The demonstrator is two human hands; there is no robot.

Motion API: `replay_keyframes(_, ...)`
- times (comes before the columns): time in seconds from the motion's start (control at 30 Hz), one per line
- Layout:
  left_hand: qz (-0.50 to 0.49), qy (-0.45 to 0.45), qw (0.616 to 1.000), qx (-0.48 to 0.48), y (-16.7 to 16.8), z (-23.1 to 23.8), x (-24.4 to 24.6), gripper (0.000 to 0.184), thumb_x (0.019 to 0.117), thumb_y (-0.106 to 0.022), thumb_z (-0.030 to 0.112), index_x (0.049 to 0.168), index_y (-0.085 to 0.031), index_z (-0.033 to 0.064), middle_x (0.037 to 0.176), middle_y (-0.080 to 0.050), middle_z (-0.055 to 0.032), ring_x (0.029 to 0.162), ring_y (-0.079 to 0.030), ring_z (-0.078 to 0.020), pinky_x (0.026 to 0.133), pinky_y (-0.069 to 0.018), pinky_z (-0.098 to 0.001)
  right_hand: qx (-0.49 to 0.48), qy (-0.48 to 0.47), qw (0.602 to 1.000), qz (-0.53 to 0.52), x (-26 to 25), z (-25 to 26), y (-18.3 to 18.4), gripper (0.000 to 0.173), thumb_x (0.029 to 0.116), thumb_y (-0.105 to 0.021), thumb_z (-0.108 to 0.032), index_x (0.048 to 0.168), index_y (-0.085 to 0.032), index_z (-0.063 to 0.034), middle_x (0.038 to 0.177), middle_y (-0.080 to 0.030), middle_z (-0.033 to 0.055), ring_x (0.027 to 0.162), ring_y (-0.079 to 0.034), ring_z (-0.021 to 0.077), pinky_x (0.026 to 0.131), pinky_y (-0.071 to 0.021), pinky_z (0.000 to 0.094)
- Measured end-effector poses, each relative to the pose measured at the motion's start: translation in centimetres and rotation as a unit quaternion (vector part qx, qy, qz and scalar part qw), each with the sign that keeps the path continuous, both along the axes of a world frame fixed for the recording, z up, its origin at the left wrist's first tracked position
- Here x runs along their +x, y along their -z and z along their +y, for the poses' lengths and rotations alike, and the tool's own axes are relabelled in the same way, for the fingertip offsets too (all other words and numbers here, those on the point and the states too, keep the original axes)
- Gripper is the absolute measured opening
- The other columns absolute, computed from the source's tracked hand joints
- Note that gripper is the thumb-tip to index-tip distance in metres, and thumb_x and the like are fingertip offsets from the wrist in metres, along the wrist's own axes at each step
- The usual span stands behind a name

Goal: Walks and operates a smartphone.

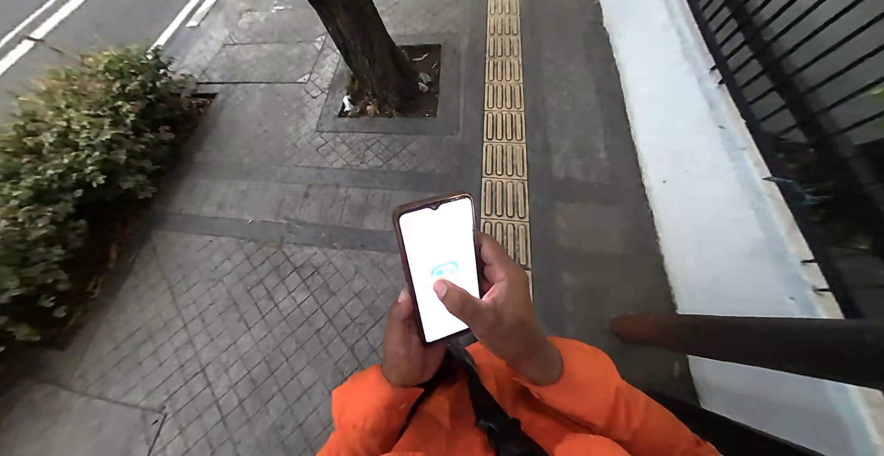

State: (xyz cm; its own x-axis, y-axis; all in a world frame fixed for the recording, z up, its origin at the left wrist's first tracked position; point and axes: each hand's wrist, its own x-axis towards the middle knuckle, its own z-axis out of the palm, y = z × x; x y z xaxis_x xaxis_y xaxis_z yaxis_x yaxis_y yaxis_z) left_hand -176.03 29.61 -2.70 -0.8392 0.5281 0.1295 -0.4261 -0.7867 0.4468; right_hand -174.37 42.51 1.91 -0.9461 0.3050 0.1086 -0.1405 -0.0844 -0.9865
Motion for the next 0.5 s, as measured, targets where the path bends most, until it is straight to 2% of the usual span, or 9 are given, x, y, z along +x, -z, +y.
replay_keyframes(0.13, -0.004, 0.000, 1.000, -0.005, -0.3, 0.0, -0.2, 0.043, 0.1010, -0.059, 0.043, 0.128, -0.069, 0.0104, 0.119, -0.074, -0.0124, 0.112, -0.072, -0.0223, 0.098, -0.0583, -0.0434, -0.018, -0.045, 0.998, 0.051, 0.0, 0.8, 0.0, 0.051, 0.0918, -0.070, -0.018, 0.132, -0.053, 0.0084, 0.106, -0.074, 0.0096, 0.093, -0.074, 0.0135, 0.081, -0.0641, 0.0297)
replay_keyframes(0.27, -0.001, 0.003, 1.000, 0.003, -0.8, -0.1, -0.5, 0.045, 0.1013, -0.057, 0.045, 0.127, -0.069, 0.0109, 0.119, -0.074, -0.0132, 0.112, -0.072, -0.0242, 0.098, -0.0580, -0.0456, -0.006, -0.067, 0.992, 0.103, -0.2, 1.1, 0.1, 0.046, 0.0977, -0.058, -0.012, 0.134, -0.050, 0.0153, 0.107, -0.072, 0.0097, 0.094, -0.071, 0.0086, 0.083, -0.0620, 0.0256)
replay_keyframes(0.5, 0.000, 0.016, 0.999, 0.036, -1.2, -0.6, -0.8, 0.045, 0.1012, -0.058, 0.045, 0.128, -0.069, 0.0104, 0.121, -0.073, -0.0145, 0.113, -0.071, -0.0258, 0.098, -0.0576, -0.0473, 0.026, -0.076, 0.989, 0.127, -0.1, 0.8, 0.0, 0.041, 0.0984, -0.053, -0.008, 0.131, -0.052, 0.0170, 0.103, -0.072, 0.0081, 0.087, -0.070, 0.0055, 0.077, -0.0603, 0.0227)
